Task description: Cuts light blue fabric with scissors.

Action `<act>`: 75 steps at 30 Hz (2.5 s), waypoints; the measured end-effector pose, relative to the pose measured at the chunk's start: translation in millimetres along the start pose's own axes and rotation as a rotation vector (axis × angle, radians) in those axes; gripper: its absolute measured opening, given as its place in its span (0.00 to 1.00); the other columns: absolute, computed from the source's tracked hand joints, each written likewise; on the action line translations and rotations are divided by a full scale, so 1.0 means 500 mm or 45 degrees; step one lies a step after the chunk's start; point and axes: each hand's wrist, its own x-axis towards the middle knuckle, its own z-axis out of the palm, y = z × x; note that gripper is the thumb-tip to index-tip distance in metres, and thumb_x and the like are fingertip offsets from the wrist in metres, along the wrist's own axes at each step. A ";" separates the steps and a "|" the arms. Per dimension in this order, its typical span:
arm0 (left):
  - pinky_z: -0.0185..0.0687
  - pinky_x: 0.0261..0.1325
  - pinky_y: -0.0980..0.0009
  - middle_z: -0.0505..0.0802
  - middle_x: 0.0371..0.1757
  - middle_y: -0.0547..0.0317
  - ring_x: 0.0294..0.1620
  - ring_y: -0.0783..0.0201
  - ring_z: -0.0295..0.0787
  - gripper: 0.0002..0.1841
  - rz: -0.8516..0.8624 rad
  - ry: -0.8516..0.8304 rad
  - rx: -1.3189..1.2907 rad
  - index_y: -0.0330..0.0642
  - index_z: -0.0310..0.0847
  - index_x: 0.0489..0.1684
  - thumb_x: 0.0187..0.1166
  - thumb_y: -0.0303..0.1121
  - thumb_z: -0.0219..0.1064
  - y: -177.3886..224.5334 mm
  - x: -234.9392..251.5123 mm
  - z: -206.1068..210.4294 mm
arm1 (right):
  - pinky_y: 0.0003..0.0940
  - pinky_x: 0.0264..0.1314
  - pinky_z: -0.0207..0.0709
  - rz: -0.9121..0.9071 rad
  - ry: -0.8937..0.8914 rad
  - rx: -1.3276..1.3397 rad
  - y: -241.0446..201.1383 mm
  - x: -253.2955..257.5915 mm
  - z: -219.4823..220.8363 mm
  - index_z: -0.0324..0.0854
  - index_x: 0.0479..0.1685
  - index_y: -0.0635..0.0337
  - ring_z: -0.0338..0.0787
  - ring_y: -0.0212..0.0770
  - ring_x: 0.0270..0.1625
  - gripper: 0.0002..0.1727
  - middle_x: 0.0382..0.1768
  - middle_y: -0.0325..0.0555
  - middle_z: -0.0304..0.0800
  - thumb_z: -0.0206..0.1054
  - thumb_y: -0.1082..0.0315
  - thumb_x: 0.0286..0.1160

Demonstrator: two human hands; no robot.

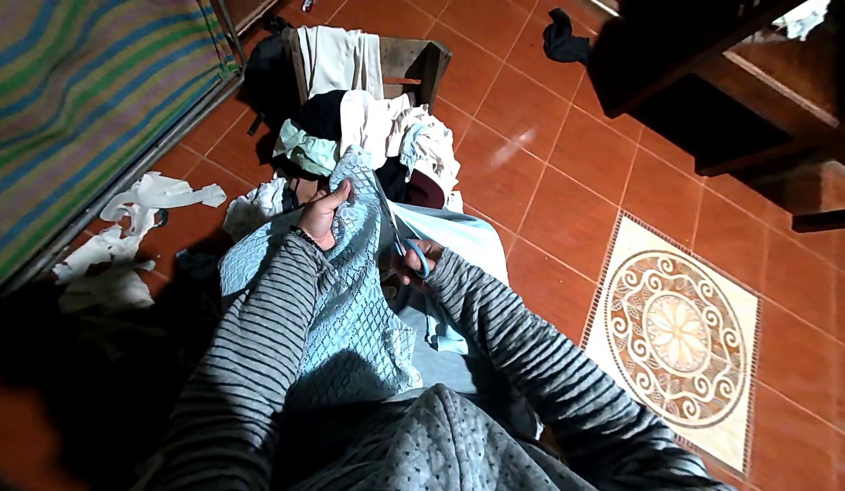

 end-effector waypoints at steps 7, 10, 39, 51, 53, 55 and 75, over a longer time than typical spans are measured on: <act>0.91 0.51 0.70 0.94 0.38 0.66 0.42 0.72 0.93 0.11 0.006 -0.025 -0.026 0.49 0.78 0.49 0.92 0.33 0.48 -0.003 0.002 -0.002 | 0.15 0.28 0.79 -0.012 -0.011 -0.003 -0.007 -0.001 -0.002 0.88 0.26 0.49 0.86 0.20 0.23 0.13 0.23 0.29 0.92 0.75 0.53 0.73; 0.91 0.48 0.71 0.93 0.35 0.68 0.39 0.74 0.92 0.11 0.015 -0.019 -0.006 0.50 0.78 0.45 0.92 0.33 0.48 -0.001 0.001 0.000 | 0.14 0.25 0.75 0.007 -0.061 0.046 -0.006 0.003 -0.001 0.88 0.26 0.47 0.84 0.19 0.22 0.14 0.24 0.29 0.92 0.73 0.50 0.74; 0.91 0.52 0.70 0.94 0.39 0.66 0.43 0.72 0.93 0.08 -0.001 -0.008 -0.040 0.48 0.76 0.52 0.92 0.31 0.49 -0.002 -0.003 0.003 | 0.14 0.19 0.72 0.032 0.075 0.015 -0.027 0.013 0.022 0.84 0.29 0.52 0.82 0.19 0.18 0.11 0.21 0.30 0.89 0.63 0.63 0.79; 0.91 0.50 0.71 0.93 0.38 0.65 0.42 0.72 0.93 0.09 -0.019 -0.011 0.025 0.46 0.77 0.53 0.93 0.33 0.49 -0.006 0.000 -0.004 | 0.15 0.20 0.74 -0.013 0.113 0.038 -0.019 0.018 0.014 0.86 0.28 0.51 0.82 0.20 0.17 0.12 0.20 0.30 0.90 0.63 0.61 0.80; 0.91 0.50 0.71 0.93 0.38 0.65 0.42 0.72 0.92 0.09 -0.029 -0.019 0.017 0.46 0.76 0.53 0.92 0.32 0.50 -0.007 0.000 -0.004 | 0.18 0.26 0.79 -0.073 0.117 0.049 -0.014 0.022 0.011 0.89 0.30 0.49 0.85 0.21 0.21 0.12 0.24 0.30 0.92 0.67 0.56 0.80; 0.90 0.51 0.71 0.93 0.39 0.65 0.42 0.73 0.92 0.09 -0.031 -0.034 0.008 0.47 0.76 0.54 0.92 0.32 0.49 -0.006 -0.001 -0.004 | 0.18 0.26 0.79 -0.084 0.149 0.009 -0.021 0.027 0.016 0.88 0.30 0.49 0.85 0.21 0.21 0.12 0.23 0.30 0.92 0.65 0.58 0.80; 0.90 0.50 0.72 0.94 0.38 0.66 0.41 0.73 0.93 0.10 -0.014 -0.064 -0.019 0.47 0.79 0.49 0.90 0.28 0.50 -0.006 -0.003 -0.003 | 0.15 0.21 0.73 -0.018 0.199 -0.054 -0.045 0.051 0.025 0.86 0.29 0.53 0.80 0.19 0.17 0.16 0.18 0.29 0.88 0.56 0.66 0.85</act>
